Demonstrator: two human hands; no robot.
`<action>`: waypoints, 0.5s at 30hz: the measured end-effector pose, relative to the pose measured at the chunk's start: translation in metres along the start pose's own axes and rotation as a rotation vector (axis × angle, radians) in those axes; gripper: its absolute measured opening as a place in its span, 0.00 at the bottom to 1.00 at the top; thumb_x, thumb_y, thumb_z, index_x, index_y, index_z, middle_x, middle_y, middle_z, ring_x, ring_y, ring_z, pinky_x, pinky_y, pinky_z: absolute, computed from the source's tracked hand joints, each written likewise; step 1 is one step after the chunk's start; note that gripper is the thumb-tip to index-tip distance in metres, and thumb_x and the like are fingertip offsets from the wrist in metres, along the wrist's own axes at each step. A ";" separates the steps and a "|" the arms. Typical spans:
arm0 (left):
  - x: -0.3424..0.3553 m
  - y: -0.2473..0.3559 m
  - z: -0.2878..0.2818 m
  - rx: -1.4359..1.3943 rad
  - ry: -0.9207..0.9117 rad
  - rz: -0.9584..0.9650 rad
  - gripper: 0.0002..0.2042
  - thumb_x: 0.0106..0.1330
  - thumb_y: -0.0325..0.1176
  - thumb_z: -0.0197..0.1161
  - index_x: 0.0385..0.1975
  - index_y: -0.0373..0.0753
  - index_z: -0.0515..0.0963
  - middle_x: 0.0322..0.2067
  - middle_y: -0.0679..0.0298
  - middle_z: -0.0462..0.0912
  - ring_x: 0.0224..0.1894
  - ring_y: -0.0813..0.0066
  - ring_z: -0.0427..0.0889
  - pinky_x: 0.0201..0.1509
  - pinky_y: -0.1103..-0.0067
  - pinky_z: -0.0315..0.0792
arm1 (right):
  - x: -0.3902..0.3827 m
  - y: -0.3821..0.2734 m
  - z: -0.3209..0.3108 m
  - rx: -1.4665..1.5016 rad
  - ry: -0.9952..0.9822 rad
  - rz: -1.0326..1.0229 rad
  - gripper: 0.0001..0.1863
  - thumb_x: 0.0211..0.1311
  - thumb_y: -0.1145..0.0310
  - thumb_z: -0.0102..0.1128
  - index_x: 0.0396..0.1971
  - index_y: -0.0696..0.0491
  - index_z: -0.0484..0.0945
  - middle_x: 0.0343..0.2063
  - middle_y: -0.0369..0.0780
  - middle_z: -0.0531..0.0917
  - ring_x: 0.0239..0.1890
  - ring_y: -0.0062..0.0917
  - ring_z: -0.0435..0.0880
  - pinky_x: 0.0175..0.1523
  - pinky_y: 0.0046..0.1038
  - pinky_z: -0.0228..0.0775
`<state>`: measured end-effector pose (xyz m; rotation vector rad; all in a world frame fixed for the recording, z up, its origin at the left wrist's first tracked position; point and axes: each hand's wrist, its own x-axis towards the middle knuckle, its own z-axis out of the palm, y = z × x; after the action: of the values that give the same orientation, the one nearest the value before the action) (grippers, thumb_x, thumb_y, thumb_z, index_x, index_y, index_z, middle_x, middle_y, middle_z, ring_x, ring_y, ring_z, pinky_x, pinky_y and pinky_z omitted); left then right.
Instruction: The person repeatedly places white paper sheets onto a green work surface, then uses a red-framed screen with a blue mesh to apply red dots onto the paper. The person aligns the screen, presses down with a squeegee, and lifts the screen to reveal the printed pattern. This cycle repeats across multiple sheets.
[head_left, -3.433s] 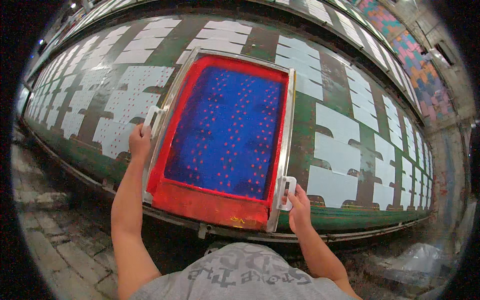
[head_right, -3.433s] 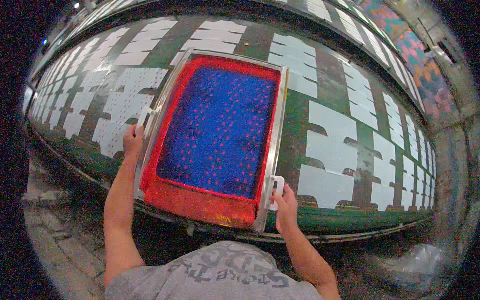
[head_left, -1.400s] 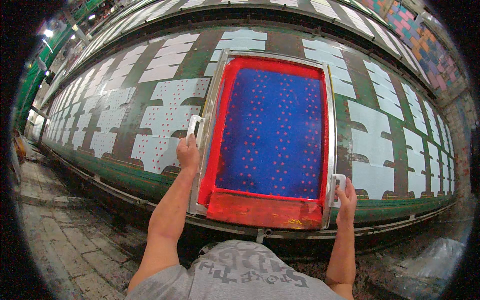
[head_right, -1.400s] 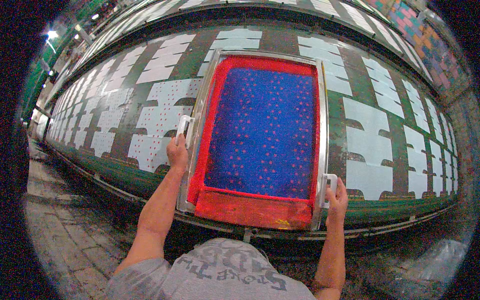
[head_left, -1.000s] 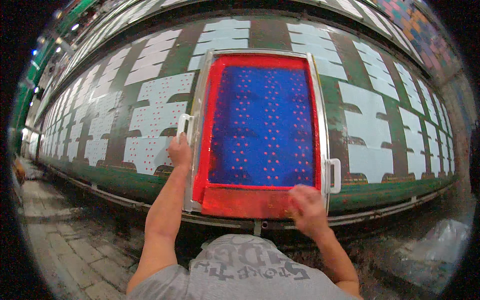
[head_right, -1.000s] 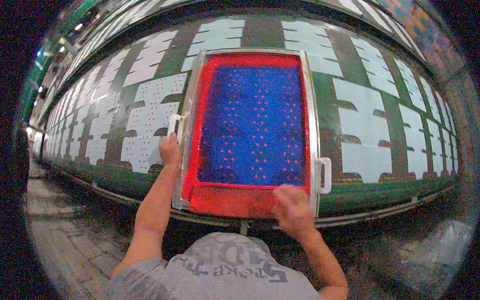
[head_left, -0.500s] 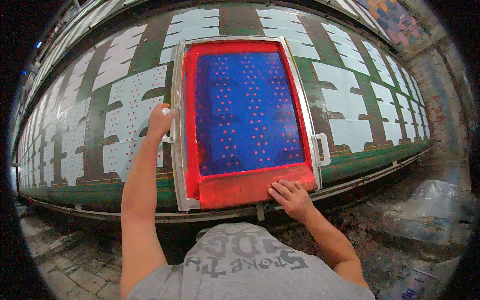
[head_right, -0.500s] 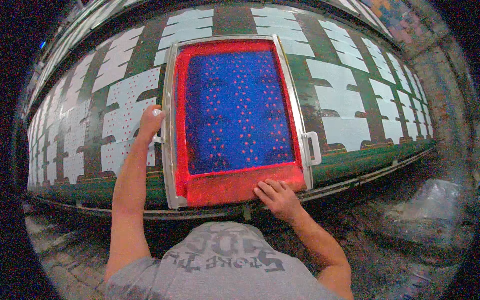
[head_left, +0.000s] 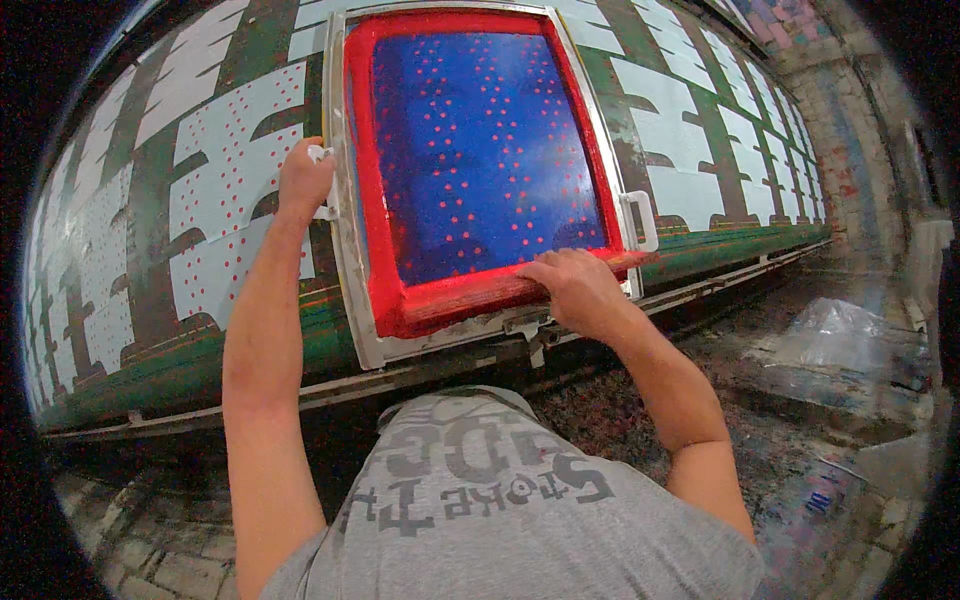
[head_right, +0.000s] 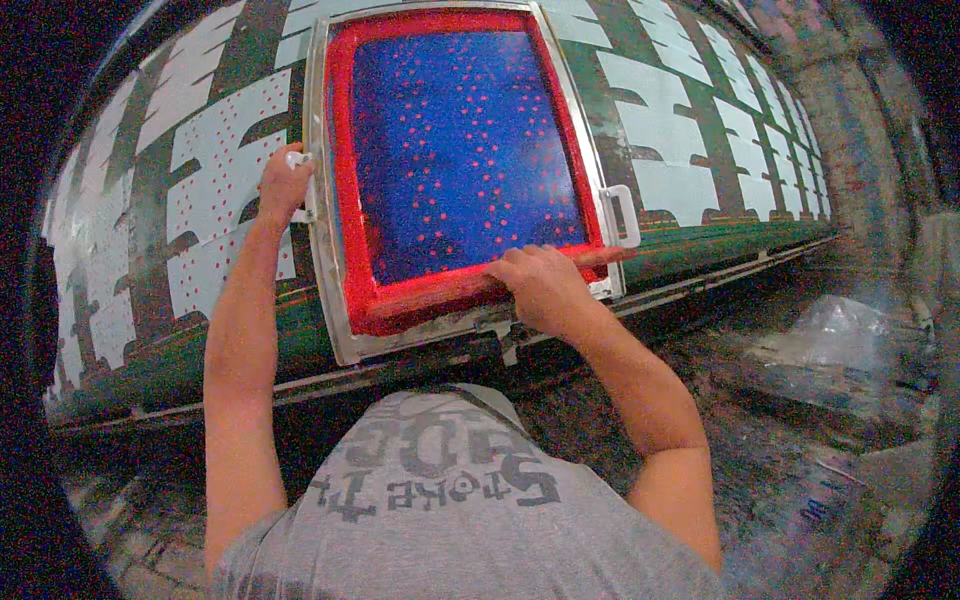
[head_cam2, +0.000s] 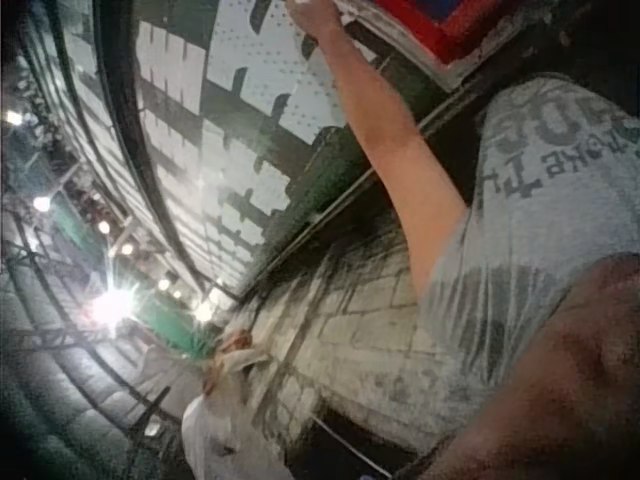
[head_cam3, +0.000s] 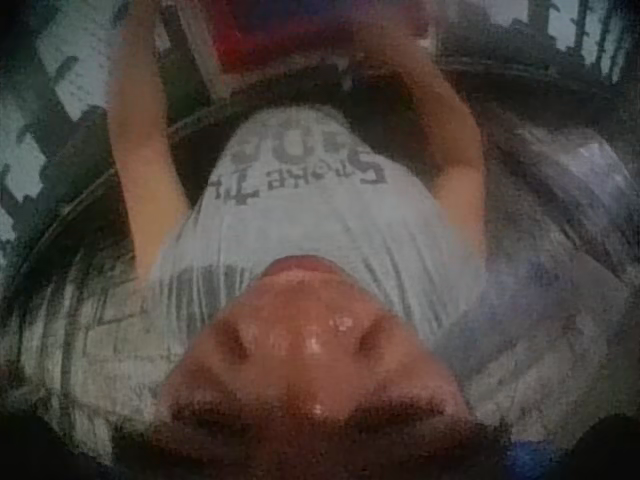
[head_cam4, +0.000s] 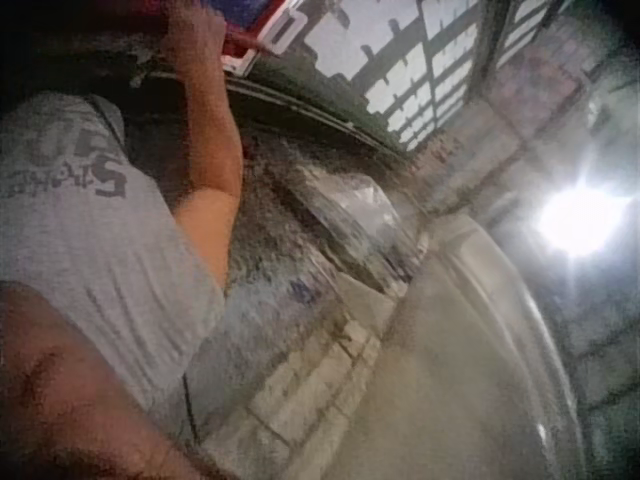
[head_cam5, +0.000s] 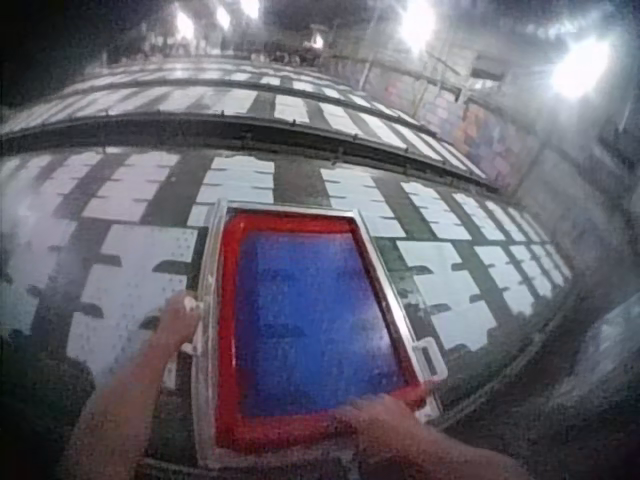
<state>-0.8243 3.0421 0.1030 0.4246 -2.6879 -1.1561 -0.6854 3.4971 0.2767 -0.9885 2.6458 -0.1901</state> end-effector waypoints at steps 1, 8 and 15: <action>-0.001 0.001 0.001 0.018 0.007 -0.002 0.24 0.65 0.38 0.74 0.60 0.37 0.84 0.54 0.46 0.88 0.58 0.49 0.87 0.65 0.61 0.79 | -0.006 -0.005 0.002 -0.004 0.030 -0.023 0.23 0.57 0.79 0.64 0.54 0.50 0.88 0.47 0.44 0.90 0.51 0.44 0.87 0.59 0.46 0.78; -0.004 0.011 -0.002 0.099 0.040 0.038 0.25 0.66 0.40 0.72 0.61 0.36 0.82 0.52 0.45 0.90 0.55 0.47 0.89 0.61 0.60 0.80 | -0.034 -0.017 0.042 -0.026 0.235 -0.014 0.25 0.60 0.73 0.64 0.59 0.50 0.86 0.53 0.42 0.88 0.56 0.42 0.87 0.65 0.46 0.76; -0.010 0.020 -0.008 0.039 -0.005 0.010 0.22 0.68 0.36 0.72 0.60 0.36 0.82 0.51 0.46 0.90 0.54 0.51 0.89 0.61 0.61 0.79 | -0.027 0.000 0.051 -0.066 0.282 -0.052 0.22 0.61 0.70 0.63 0.56 0.50 0.87 0.50 0.41 0.88 0.53 0.40 0.88 0.61 0.43 0.78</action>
<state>-0.8166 3.0530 0.1223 0.4143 -2.7181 -1.1052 -0.6496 3.5139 0.2349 -1.1263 2.8979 -0.2736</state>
